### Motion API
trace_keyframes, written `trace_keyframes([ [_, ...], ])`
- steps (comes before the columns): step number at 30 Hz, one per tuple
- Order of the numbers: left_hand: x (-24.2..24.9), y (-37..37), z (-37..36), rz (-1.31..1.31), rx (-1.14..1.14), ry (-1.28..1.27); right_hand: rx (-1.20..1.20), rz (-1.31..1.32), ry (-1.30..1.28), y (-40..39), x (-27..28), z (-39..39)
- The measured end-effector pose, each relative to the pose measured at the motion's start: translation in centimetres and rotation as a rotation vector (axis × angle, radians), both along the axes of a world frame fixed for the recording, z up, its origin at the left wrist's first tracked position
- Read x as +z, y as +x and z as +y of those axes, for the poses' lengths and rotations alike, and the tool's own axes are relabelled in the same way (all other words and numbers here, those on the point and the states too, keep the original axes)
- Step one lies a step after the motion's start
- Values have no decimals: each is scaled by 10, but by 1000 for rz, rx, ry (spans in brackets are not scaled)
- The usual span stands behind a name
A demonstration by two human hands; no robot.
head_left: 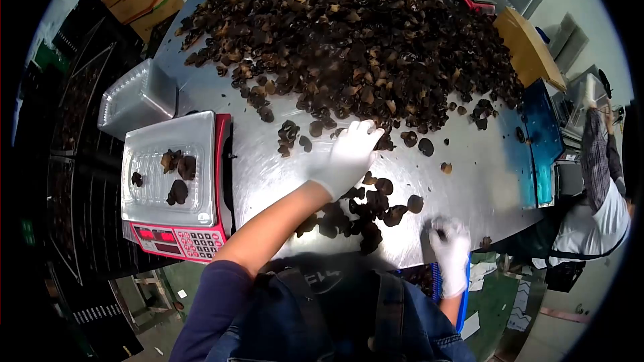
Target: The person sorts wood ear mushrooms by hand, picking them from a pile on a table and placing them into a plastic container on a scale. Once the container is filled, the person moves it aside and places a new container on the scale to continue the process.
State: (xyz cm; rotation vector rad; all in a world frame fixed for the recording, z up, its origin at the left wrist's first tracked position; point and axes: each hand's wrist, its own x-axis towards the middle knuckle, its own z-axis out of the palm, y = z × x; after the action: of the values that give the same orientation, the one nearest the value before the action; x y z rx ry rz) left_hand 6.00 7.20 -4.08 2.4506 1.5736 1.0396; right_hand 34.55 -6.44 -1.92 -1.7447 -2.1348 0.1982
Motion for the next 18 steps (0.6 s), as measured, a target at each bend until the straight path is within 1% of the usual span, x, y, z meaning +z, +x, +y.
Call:
trace_keyframes([
  [1,-8,8,10,84,45,-18,-36,75,-246,20,10,-20],
  [2,-16,12,19,80,39,-18,-75,150,-492,32,26,-34],
  [4,-32,19,34,385,86,-171,-44,-98,-434,33,49,-36],
  [5,-42,18,38,188,35,-134,-71,-122,-214,31,41,-31],
  [6,-35,17,38,187,28,-135,-189,58,-246,26,38,-17],
  [7,-21,15,35,101,25,-306,-250,200,-237,23,29,-1],
  [8,-15,12,32,13,26,-479,-202,191,-135,18,19,21],
  [9,-19,4,24,-79,19,-366,-172,176,-70,12,9,46],
  [10,-15,-5,16,-77,31,-371,-106,187,50,2,-1,74],
  [11,-3,-15,6,-149,35,-310,-40,203,171,-11,-9,100],
  [12,10,-24,-5,-218,37,-249,-109,197,53,-27,-10,122],
  [13,21,-32,-14,-206,107,-255,-90,-17,157,-37,-19,143],
  [14,27,-41,-27,-309,106,-276,-108,-81,43,-47,-22,158],
  [16,42,-59,-54,-308,185,-391,-54,-152,56,-52,-45,179],
  [17,47,-67,-70,-281,199,-426,-50,-151,56,-50,-49,176],
  [18,49,-75,-85,-255,216,-459,-22,-20,66,-51,-45,169],
])
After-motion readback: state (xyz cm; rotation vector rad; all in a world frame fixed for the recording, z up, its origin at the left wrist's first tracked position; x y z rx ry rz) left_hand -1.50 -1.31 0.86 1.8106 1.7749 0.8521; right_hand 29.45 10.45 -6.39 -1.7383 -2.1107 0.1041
